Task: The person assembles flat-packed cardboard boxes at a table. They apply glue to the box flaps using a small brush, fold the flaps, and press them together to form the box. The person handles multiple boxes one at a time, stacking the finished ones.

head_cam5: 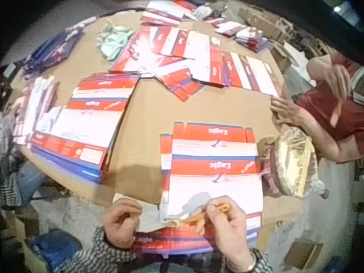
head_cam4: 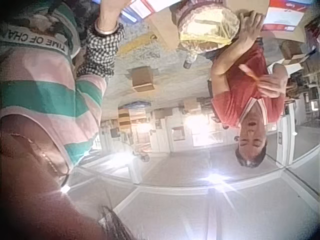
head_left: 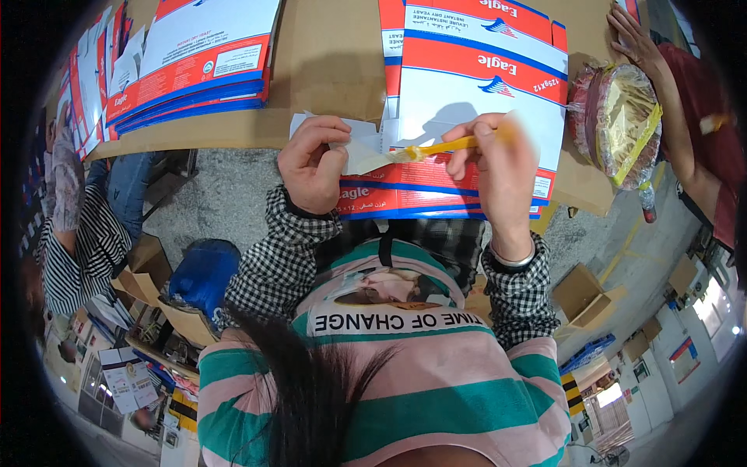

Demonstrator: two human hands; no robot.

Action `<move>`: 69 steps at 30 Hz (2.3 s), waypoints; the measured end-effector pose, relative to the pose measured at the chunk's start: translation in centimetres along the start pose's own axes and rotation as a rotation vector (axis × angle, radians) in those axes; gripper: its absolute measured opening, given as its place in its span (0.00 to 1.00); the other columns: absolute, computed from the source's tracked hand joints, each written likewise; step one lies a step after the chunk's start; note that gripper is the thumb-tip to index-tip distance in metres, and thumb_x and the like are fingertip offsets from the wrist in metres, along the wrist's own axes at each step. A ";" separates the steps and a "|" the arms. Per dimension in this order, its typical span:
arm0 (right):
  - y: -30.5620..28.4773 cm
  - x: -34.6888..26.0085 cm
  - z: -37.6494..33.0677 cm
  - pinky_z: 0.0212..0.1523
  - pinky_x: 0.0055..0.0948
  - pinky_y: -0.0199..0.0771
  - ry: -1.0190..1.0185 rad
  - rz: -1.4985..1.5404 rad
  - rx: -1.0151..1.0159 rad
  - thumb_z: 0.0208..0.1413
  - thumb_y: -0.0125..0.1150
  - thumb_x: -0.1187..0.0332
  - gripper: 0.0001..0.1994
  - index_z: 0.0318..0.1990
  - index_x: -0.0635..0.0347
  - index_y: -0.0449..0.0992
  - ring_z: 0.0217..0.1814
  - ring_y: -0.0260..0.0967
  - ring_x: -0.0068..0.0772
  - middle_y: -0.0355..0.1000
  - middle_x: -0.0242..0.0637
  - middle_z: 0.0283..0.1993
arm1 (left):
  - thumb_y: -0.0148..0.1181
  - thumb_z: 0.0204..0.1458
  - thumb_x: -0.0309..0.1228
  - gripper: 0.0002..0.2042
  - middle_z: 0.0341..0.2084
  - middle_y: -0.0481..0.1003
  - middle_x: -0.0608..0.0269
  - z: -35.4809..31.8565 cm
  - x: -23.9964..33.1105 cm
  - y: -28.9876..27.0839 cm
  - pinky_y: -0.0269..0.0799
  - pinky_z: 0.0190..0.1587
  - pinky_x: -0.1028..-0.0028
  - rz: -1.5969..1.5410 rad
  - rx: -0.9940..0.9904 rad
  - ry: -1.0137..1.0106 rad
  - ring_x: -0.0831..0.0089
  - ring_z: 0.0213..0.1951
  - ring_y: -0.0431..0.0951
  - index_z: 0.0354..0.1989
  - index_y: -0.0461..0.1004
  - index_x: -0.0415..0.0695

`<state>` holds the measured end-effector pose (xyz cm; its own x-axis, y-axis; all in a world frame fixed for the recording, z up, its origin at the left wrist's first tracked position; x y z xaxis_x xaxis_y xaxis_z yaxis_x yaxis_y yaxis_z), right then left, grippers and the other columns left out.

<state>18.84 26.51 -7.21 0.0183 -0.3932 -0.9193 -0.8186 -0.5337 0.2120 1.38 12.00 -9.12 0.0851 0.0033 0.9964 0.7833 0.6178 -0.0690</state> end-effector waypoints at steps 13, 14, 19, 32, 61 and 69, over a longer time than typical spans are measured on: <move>0.7 -0.7 0.0 0.24 0.17 0.68 -0.039 -0.058 -0.027 0.62 0.44 0.73 0.05 0.38 0.65 0.66 0.24 0.67 0.18 0.74 0.42 0.34 | 0.48 0.40 0.13 0.09 0.37 0.72 0.54 0.0 -0.2 0.0 0.67 0.39 0.78 -0.031 0.004 0.000 0.73 0.37 0.72 0.31 0.71 0.32; 0.6 -0.9 0.1 0.24 0.17 0.68 -0.058 -0.058 -0.028 0.62 0.45 0.73 0.05 0.38 0.65 0.66 0.24 0.67 0.18 0.74 0.41 0.35 | 0.48 0.40 0.13 0.09 0.37 0.72 0.54 0.0 -0.1 0.0 0.67 0.39 0.78 -0.032 0.005 0.010 0.73 0.37 0.72 0.31 0.71 0.32; 1.1 -0.9 -0.1 0.24 0.16 0.68 -0.014 -0.088 -0.047 0.62 0.45 0.73 0.04 0.38 0.64 0.66 0.25 0.67 0.17 0.74 0.41 0.35 | 0.49 0.40 0.13 0.09 0.36 0.72 0.54 0.0 -0.2 0.0 0.66 0.38 0.79 -0.038 0.005 0.020 0.73 0.36 0.71 0.31 0.71 0.32; 2.0 -1.4 0.2 0.26 0.17 0.70 -0.047 -0.133 -0.085 0.62 0.45 0.73 0.05 0.38 0.66 0.66 0.26 0.67 0.19 0.73 0.42 0.35 | 0.49 0.40 0.13 0.08 0.35 0.72 0.54 0.1 0.1 0.1 0.66 0.38 0.79 -0.029 0.006 0.006 0.73 0.35 0.71 0.30 0.71 0.32; -3.0 -9.9 -2.4 0.27 0.26 0.71 -0.409 -0.060 0.176 0.62 0.43 0.73 0.06 0.40 0.67 0.65 0.26 0.70 0.30 0.73 0.51 0.37 | 0.60 0.48 0.31 0.10 0.30 0.72 0.59 1.7 1.0 1.7 0.68 0.32 0.76 0.181 -0.021 -0.066 0.73 0.29 0.72 0.33 0.73 0.35; -8.2 -13.1 -10.9 0.25 0.24 0.70 -0.585 -0.036 0.370 0.62 0.44 0.71 0.07 0.41 0.66 0.65 0.25 0.69 0.30 0.72 0.55 0.37 | 0.63 0.45 0.33 0.13 0.32 0.74 0.54 2.8 -0.1 3.5 0.71 0.34 0.69 0.711 -0.035 0.067 0.62 0.30 0.75 0.35 0.75 0.36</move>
<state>31.57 27.90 6.75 -0.1787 0.1439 -0.9733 -0.9672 -0.2071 0.1469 2.33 16.36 -9.33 0.6193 0.3471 0.7043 0.5430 0.4585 -0.7035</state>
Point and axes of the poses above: each hand's wrist, its own z-axis towards the middle knuckle, its own y-axis out of the palm, x = y × z, the point moved 10 cm from there along z, towards the middle knuckle
